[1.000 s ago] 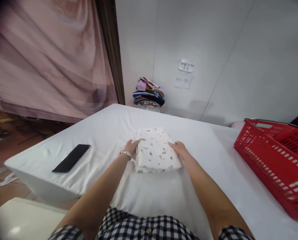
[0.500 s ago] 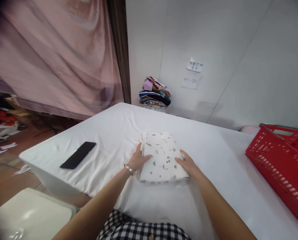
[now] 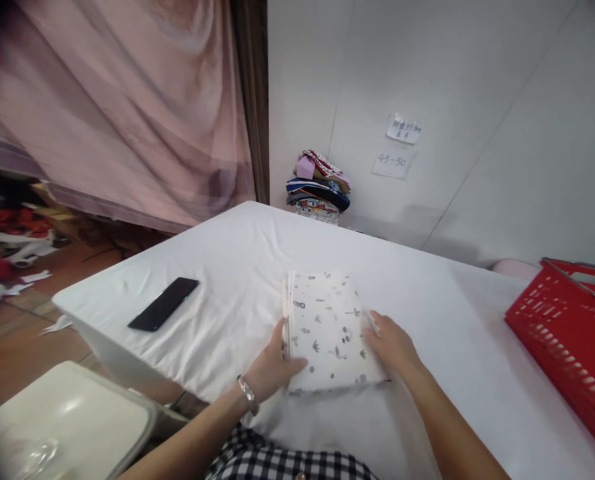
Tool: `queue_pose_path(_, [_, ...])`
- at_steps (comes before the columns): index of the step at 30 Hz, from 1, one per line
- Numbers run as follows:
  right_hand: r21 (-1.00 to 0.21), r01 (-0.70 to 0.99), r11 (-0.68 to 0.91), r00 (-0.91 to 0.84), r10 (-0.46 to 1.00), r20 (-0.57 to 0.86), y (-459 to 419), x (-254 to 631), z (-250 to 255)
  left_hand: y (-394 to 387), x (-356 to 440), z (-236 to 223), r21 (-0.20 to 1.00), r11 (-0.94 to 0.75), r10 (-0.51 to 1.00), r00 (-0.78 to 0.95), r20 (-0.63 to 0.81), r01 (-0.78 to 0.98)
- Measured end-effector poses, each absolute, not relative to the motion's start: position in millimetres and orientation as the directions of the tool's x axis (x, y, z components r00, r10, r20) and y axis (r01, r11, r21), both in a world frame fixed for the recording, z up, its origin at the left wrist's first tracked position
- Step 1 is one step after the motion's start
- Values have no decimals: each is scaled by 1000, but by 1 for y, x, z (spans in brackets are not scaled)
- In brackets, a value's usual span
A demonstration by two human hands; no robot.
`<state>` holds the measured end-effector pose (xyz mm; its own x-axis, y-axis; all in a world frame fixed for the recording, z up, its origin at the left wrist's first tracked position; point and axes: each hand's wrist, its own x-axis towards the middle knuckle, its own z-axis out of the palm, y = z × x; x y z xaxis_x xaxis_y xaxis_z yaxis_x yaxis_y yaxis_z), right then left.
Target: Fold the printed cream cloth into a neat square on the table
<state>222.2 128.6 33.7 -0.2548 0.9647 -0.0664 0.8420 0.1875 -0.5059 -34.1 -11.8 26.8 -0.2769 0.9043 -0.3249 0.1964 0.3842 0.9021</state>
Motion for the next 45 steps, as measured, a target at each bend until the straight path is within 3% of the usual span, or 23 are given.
queue_pose_path(4, [-617,707,345,-419,907,26,130,182,51,-23,-25,29,887,316,936,-261,-235,337])
queue_pose_path(7, [-670,584,459,-577,815,55,128,144,56,-29,-18,29,937,293,943,-220,-251,187])
queue_pose_path(10, [-682,529,505,-635,769,77,132,113,53,-42,-15,28,921,384,917,-93,-389,-68])
queue_pose_path(13, [-691,529,493,-628,775,72,143,91,48,-55,-24,26,861,505,863,31,-504,-59])
queue_pose_path(15, [-697,537,475,-615,786,62,154,78,46,-54,-39,28,876,474,880,-38,-473,88])
queue_pose_path(18, [-671,578,465,-582,811,60,172,58,44,-29,-69,35,888,283,944,-267,-192,361])
queue_pose_path(23, [-455,682,573,-580,802,141,200,25,44,50,-95,39,858,231,913,-408,-27,459])
queue_pose_path(29, [-420,678,604,-630,771,91,217,6,31,113,-91,20,808,294,869,-495,-2,511])
queue_pose_path(33, [-431,669,605,-634,768,95,221,5,25,120,-90,10,795,409,787,-615,-58,449])
queue_pose_path(36, [-455,649,609,-632,765,122,221,6,24,119,-90,6,813,366,789,-614,-13,453])
queue_pose_path(41, [-648,556,520,-586,799,138,224,4,22,120,-93,1,830,311,815,-579,18,464])
queue_pose_path(45, [-697,549,461,-615,788,37,230,1,15,121,-95,0,844,279,830,-556,28,459])
